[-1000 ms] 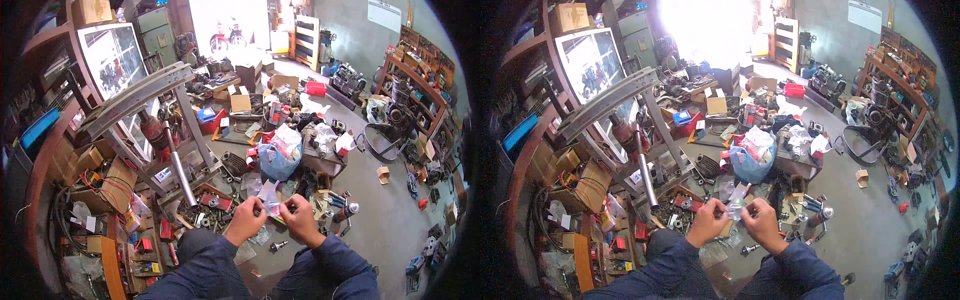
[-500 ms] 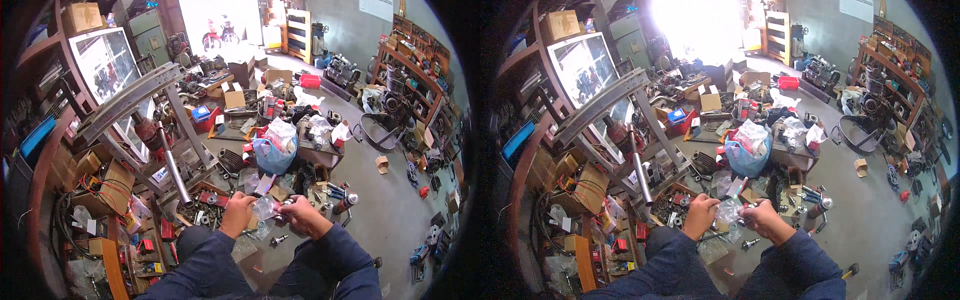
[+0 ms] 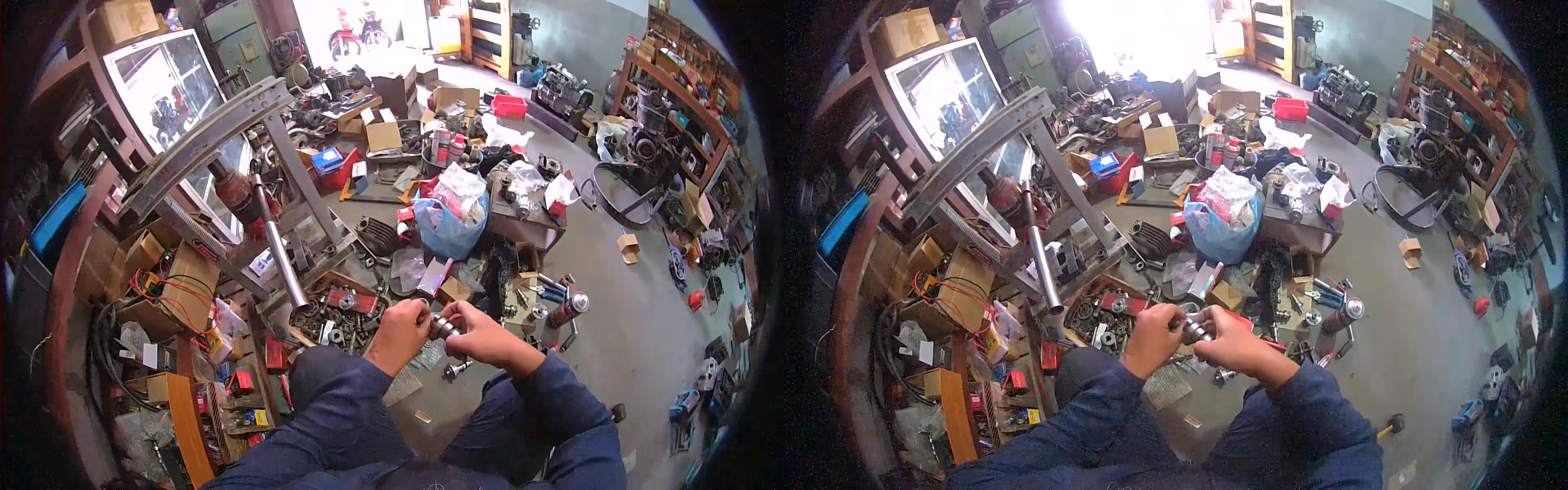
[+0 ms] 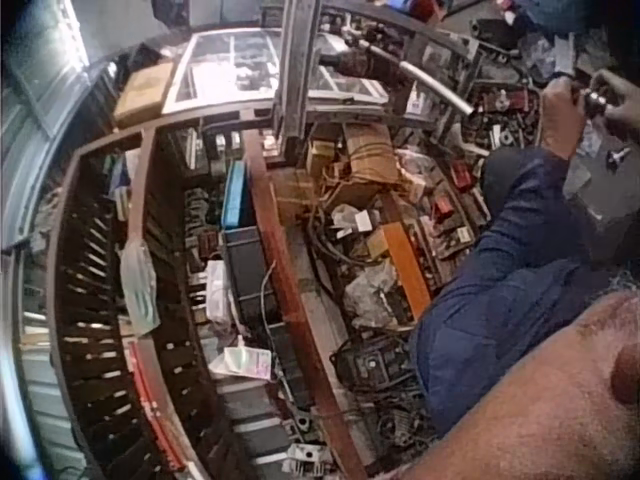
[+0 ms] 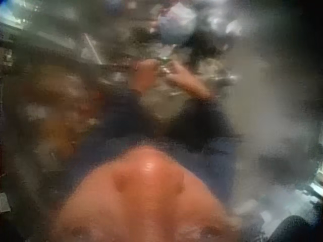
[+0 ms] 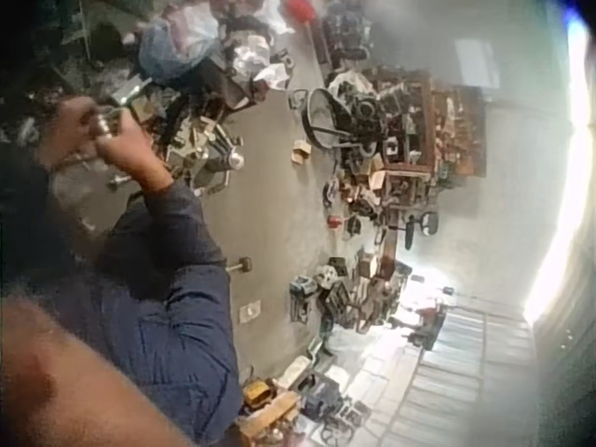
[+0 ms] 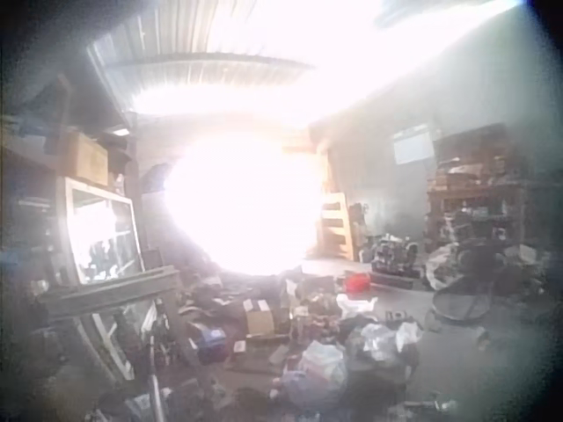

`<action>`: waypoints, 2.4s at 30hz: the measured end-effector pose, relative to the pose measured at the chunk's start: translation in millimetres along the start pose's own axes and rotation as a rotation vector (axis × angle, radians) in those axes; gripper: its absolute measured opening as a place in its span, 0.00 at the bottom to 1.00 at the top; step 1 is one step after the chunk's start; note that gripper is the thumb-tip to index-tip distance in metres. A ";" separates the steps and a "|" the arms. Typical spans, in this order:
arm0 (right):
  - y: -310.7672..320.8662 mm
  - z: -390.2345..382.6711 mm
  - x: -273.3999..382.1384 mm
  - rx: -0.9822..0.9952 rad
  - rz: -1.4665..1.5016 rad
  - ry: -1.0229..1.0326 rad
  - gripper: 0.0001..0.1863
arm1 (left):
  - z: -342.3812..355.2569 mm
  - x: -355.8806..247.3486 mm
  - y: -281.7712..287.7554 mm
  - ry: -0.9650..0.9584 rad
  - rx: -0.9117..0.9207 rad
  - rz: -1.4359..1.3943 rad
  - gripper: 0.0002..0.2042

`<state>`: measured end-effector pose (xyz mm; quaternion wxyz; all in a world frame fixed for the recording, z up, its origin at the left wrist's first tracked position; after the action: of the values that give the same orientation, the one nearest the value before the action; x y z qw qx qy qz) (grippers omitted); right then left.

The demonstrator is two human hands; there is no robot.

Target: The person holds a motorcycle camshaft and a bearing, sprays the bearing with a liquid, and then uses a rubber mallet to tap the bearing onto the camshaft shaft.

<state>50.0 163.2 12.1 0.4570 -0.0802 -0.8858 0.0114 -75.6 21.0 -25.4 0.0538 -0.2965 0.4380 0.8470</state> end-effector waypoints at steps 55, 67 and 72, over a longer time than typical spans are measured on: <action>4.7 -13.8 15.2 -0.832 -1.107 0.910 0.12 | -2.4 -21.1 -25.9 1.161 0.392 -1.798 0.30; 111.7 -63.1 21.5 -0.669 -0.071 0.808 0.15 | 0.0 25.2 -3.5 0.683 -0.214 -1.985 0.24; 303.1 -10.6 -170.5 -1.413 -0.558 -0.160 0.70 | 7.7 28.3 9.4 0.524 -0.208 -1.958 0.25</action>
<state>195.7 435.8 -147.8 0.2174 -0.1257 -0.7005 -0.6680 -105.6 16.4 -30.8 0.5996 -0.7039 -0.0746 0.3734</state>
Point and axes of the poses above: each hand's wrist, its own z-axis towards the middle knuckle, its own y-axis out of the back of the hand, x = y × z, the point moved 1 cm from there along z, towards the middle knuckle, and after that the axes turned 11 degrees about -y, right-handed, at the moved point
